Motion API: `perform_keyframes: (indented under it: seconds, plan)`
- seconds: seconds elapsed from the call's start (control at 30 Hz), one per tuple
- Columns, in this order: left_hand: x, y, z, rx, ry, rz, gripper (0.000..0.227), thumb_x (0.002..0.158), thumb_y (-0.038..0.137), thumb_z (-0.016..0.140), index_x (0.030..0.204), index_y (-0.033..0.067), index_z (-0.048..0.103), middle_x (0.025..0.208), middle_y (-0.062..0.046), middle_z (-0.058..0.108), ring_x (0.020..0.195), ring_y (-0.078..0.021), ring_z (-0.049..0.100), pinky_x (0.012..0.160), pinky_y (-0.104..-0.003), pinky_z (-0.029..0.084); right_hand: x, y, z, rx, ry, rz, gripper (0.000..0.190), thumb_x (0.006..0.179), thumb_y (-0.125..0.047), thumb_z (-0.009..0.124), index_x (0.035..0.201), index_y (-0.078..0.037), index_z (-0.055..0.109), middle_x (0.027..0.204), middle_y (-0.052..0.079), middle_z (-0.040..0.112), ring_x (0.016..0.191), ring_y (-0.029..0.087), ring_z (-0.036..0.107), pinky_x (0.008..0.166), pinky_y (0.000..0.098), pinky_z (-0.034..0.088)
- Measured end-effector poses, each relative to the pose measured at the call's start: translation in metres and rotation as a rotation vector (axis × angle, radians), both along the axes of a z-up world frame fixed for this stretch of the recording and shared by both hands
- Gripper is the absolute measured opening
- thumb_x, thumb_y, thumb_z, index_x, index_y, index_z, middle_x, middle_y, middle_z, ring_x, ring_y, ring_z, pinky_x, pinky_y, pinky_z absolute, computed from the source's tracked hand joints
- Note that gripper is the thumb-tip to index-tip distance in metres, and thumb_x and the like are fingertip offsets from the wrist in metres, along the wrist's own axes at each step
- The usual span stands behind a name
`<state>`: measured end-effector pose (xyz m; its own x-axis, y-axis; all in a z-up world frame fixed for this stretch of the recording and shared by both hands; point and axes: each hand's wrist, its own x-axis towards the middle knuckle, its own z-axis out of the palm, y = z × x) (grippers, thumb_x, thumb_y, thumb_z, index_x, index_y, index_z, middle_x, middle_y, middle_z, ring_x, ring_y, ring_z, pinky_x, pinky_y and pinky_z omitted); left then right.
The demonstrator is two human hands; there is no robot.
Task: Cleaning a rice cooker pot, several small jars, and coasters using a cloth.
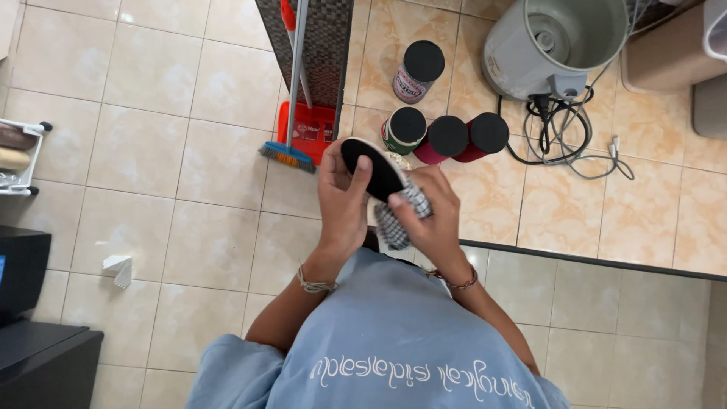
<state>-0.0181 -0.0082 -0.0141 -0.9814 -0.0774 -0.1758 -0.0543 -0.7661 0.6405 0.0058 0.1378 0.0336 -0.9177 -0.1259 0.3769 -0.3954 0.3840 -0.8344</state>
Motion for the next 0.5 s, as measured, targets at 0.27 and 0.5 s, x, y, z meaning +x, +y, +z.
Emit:
perform_keyframes:
  seconds: [0.27,0.5]
  plan:
    - [0.026,-0.02,0.034,0.2,0.177,-0.162,0.021,0.112,0.003,0.051,0.124,0.0106,0.036,0.131,-0.012,0.046,0.127,-0.0239,0.055,0.105,-0.043,0.054,-0.004,0.042,0.024,-0.284,-0.207,-0.085,0.034,0.094,-0.012,0.068,0.127,-0.002,0.067,0.112,0.007,0.061,0.098,0.014,0.059,0.087,0.0297,0.05]
    - [0.022,0.004,0.062,0.141,0.384,-0.339,0.067,0.116,0.048,0.034,0.165,0.0025,0.028,0.171,-0.013,0.035,0.154,-0.0234,0.043,0.13,-0.04,0.035,-0.004,0.001,0.041,0.292,0.278,0.057,0.048,0.075,-0.008,0.082,0.122,-0.008,0.072,0.106,0.011,0.058,0.1,0.027,0.059,0.084,0.0396,0.051]
